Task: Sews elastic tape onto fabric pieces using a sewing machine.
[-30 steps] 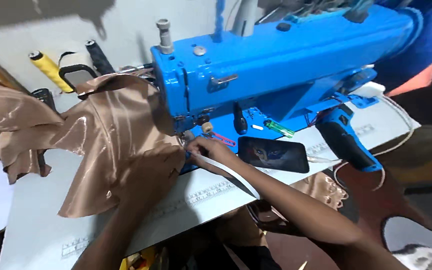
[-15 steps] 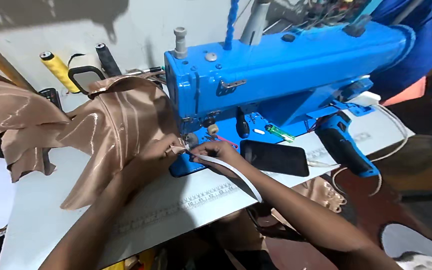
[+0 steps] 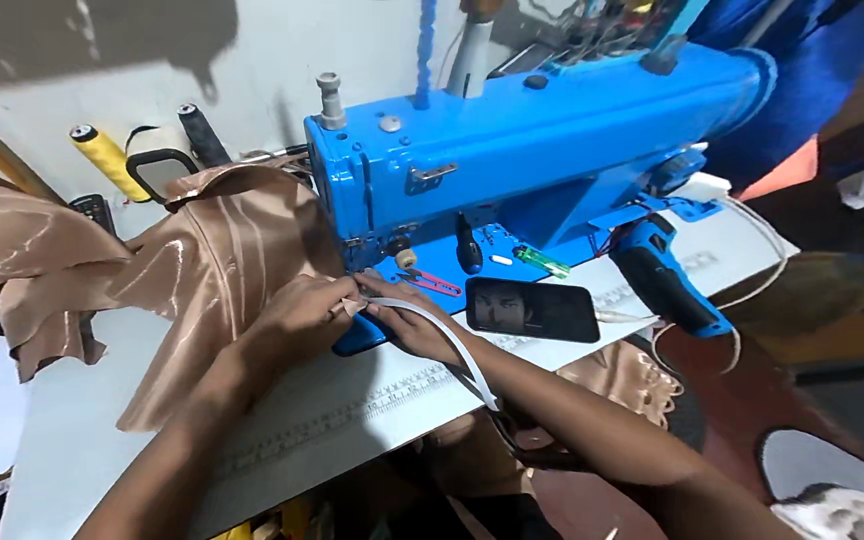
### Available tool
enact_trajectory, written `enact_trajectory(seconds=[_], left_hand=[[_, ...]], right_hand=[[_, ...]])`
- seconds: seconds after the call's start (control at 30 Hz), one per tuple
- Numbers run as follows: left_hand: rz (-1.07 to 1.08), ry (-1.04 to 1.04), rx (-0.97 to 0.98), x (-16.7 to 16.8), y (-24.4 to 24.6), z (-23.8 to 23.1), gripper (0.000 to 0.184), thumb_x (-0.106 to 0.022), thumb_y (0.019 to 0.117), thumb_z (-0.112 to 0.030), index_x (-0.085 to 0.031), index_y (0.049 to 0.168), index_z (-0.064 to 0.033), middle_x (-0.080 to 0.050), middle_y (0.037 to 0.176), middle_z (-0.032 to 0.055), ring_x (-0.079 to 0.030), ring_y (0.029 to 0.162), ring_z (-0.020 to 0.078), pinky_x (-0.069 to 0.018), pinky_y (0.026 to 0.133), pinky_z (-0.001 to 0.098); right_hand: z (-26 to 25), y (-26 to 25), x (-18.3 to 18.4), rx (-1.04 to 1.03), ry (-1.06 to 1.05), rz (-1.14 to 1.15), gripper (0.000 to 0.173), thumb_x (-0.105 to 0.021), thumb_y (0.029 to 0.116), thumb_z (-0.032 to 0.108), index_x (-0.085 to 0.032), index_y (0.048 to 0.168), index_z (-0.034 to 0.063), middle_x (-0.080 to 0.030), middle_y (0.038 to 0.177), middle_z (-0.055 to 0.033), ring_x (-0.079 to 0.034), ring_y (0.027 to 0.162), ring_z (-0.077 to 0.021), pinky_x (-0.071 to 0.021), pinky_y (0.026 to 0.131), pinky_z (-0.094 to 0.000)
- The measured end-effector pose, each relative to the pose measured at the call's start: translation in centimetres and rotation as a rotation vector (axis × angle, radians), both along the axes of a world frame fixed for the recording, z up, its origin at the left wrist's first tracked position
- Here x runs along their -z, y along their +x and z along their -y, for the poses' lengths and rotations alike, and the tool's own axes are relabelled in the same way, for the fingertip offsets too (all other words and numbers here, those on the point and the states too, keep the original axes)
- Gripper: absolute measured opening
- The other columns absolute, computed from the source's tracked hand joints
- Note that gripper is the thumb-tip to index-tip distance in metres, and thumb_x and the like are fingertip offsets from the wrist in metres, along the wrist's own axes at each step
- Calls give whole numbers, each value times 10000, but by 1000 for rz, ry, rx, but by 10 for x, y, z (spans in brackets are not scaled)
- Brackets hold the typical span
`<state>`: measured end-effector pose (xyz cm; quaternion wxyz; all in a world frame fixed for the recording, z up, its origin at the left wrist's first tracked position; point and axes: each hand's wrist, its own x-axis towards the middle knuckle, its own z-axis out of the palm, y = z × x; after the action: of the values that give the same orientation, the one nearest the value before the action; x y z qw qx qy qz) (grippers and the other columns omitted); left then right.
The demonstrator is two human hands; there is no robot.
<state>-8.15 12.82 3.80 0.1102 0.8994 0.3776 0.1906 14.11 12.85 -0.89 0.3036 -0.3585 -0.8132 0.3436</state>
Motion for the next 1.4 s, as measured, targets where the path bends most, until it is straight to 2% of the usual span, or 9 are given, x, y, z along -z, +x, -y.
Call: enact_trajectory(seconds=[0.07,0.1,0.2,0.23,0.3,0.37,0.6,0.9,1.4], left_hand=[[4,88,50,8,0,1,208,-539,942,-190,-717,940,-83,-683,777,37,-672,742,201,-535,757,490],[7,155,75,13,0,2,211,-539,953,-194,-717,923,-84,-680,758,34,-670,728,198,-533,742,481],[-46,261,38,30,1,12,311,-493,1027,-238,-764,1010,-87,-775,973,68,-739,951,219,-533,876,483],[-61,273,18,34,1,15,334,-472,1038,-240,-771,1030,-93,-778,1038,70,-737,1016,219,-529,920,484],[-79,293,12,37,-1,18,331,-458,1042,-225,-769,1032,-114,-773,1107,50,-724,1074,204,-519,947,466],[-93,315,24,39,-3,19,315,-459,1029,-200,-765,1054,-128,-765,1148,41,-719,1084,203,-518,941,455],[-90,340,48,43,-4,19,299,-457,1019,-164,-747,1077,-116,-755,1157,62,-724,1063,221,-551,901,440],[-95,331,6,42,3,28,266,-474,1015,-120,-729,1068,-66,-753,1149,106,-731,1072,264,-578,866,433],[-109,348,-32,45,6,25,258,-484,1007,-116,-731,1070,-74,-750,1129,104,-736,1040,266,-584,861,428]], right_hand=[[0,3,-2,-24,-7,20,477,-452,1091,224,-465,1547,83,-627,1391,-170,-607,1219,-321,-435,1068,-529],[1,6,-3,-4,12,18,448,-485,1079,222,-529,1502,79,-663,1335,-163,-632,1181,-307,-466,1050,-501],[2,11,-2,127,76,-42,253,-623,1010,217,-758,1156,59,-745,1010,-104,-688,959,-224,-542,896,-425],[2,12,1,141,98,-69,221,-643,995,214,-774,1069,51,-741,949,-86,-681,920,-200,-534,876,-405],[2,12,9,112,204,-77,214,-651,983,199,-794,1013,42,-767,969,-78,-704,966,-201,-543,921,-389],[4,11,17,80,349,0,230,-624,1000,205,-798,1035,58,-776,1030,-77,-714,1014,-232,-551,940,-404],[6,7,22,81,614,193,197,-598,1003,176,-774,1038,93,-757,1013,-64,-703,942,-257,-560,803,-411],[6,7,22,102,627,220,234,-574,1017,190,-776,1087,95,-762,1055,-62,-704,956,-265,-557,806,-414],[-5,8,14,40,581,272,209,-591,1005,145,-769,1089,76,-746,1049,-95,-698,975,-301,-564,835,-450]])
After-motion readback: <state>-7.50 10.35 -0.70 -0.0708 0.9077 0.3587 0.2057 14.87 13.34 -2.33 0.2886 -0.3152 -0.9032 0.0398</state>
